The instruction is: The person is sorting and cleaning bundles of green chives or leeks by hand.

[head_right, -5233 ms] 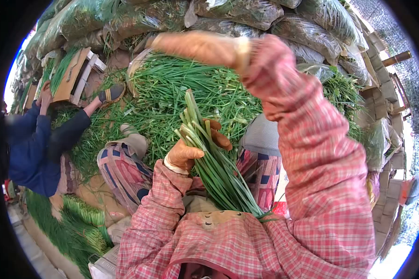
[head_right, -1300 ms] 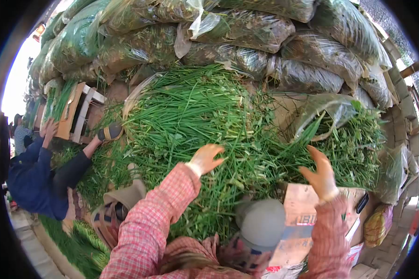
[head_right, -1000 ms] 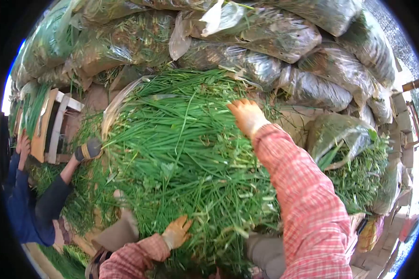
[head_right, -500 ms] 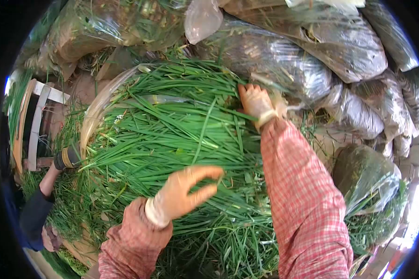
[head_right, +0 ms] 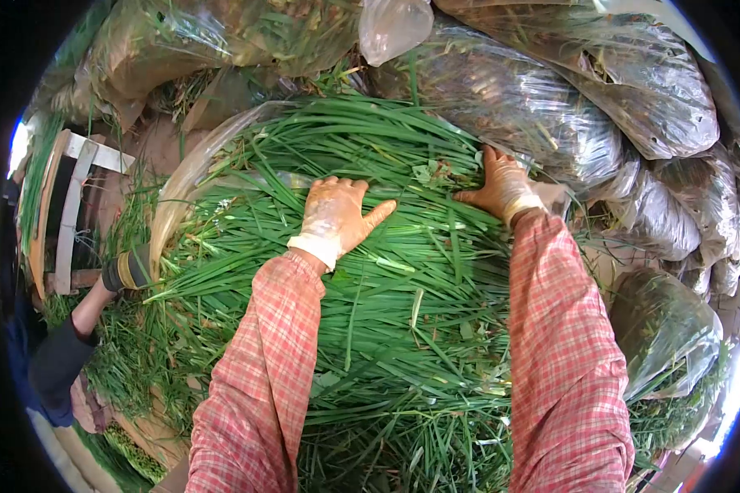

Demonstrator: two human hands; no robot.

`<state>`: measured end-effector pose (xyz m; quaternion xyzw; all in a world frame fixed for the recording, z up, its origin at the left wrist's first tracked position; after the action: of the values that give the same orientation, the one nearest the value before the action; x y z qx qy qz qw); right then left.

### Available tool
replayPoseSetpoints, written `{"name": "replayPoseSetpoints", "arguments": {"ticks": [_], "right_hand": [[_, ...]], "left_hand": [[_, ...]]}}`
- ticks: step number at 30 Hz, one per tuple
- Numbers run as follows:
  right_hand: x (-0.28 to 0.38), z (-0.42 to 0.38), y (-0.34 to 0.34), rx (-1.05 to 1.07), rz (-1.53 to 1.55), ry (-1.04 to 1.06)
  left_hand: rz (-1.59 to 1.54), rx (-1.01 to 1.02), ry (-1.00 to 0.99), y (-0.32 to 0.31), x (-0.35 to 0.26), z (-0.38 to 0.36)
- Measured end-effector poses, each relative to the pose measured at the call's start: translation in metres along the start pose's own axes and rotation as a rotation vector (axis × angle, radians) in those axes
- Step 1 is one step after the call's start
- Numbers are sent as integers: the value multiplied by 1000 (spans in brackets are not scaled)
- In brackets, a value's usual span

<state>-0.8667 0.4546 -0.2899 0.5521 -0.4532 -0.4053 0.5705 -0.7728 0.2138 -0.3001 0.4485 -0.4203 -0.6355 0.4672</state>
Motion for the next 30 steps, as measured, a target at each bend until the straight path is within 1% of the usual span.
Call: {"name": "replayPoseSetpoints", "arguments": {"ticks": [1,2,3,4,5,6,7,8,10,11,13,14,15,16,17,18,20,22,24,25,28,29,30], "right_hand": [[0,6,1,10,-39,10],[-2,10,0,-8,8,78],[-9,13,-5,-27,53,142],[-7,13,0,-47,96,205],[-5,5,0,14,-36,207],[6,-7,9,166,-49,66],[22,-25,24,162,-48,77],[30,-43,25,98,-168,88],[33,-71,21,56,-197,96],[31,-74,18,-12,-214,134],[27,-85,10,-143,-241,207],[21,-80,5,-71,-169,172],[12,-67,-1,-3,-96,137],[4,-55,-7,68,-22,99],[-4,-44,-6,209,84,17],[-18,-38,-15,141,300,40],[-30,-35,-23,179,263,-58],[-19,-50,-8,227,147,-17],[-6,-68,10,360,29,18],[-1,-75,13,285,-189,88],[-13,-67,5,206,-143,177],[-20,-56,2,408,-14,70],[-17,-56,4,447,-43,38]], "left_hand": [[-26,73,-6,8,0,-2],[-55,145,-12,14,-1,-6],[-73,32,-40,13,-2,-15],[-86,28,-37,16,-3,-21],[-101,23,-31,20,-4,-25],[-114,15,-20,25,-5,-30],[-141,16,-16,30,-7,-37],[-168,48,-13,33,-8,-45],[-208,-46,-12,32,-12,-66],[-190,-35,-8,29,-14,-76],[-188,-106,-19,26,-15,-80],[-182,-151,-24,27,-15,-78],[-159,-102,-31,28,-16,-77],[-147,-116,-35,29,-16,-77],[-140,-127,-40,29,-16,-78],[-143,-138,-44,28,-18,-79],[-175,-179,-37,28,-18,-80],[-218,-188,-27,28,-18,-79],[-221,-178,-32,29,-18,-77],[-219,-188,-37,28,-17,-77],[-231,-177,-32,27,-17,-79],[-230,-170,-29,27,-17,-78],[-231,-167,-24,28,-18,-77]]}}
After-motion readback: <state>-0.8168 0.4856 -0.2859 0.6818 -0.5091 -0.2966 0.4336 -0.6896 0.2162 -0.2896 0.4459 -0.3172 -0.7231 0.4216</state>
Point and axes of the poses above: each hand's wrist, its own z-axis towards the middle knuckle, its own y-axis out of the back of the hand, x = y × z, the point moved 2 cm from there along z, towards the middle knuckle, and after that the axes turned 12 degrees about -x, right-handed, at the moved point
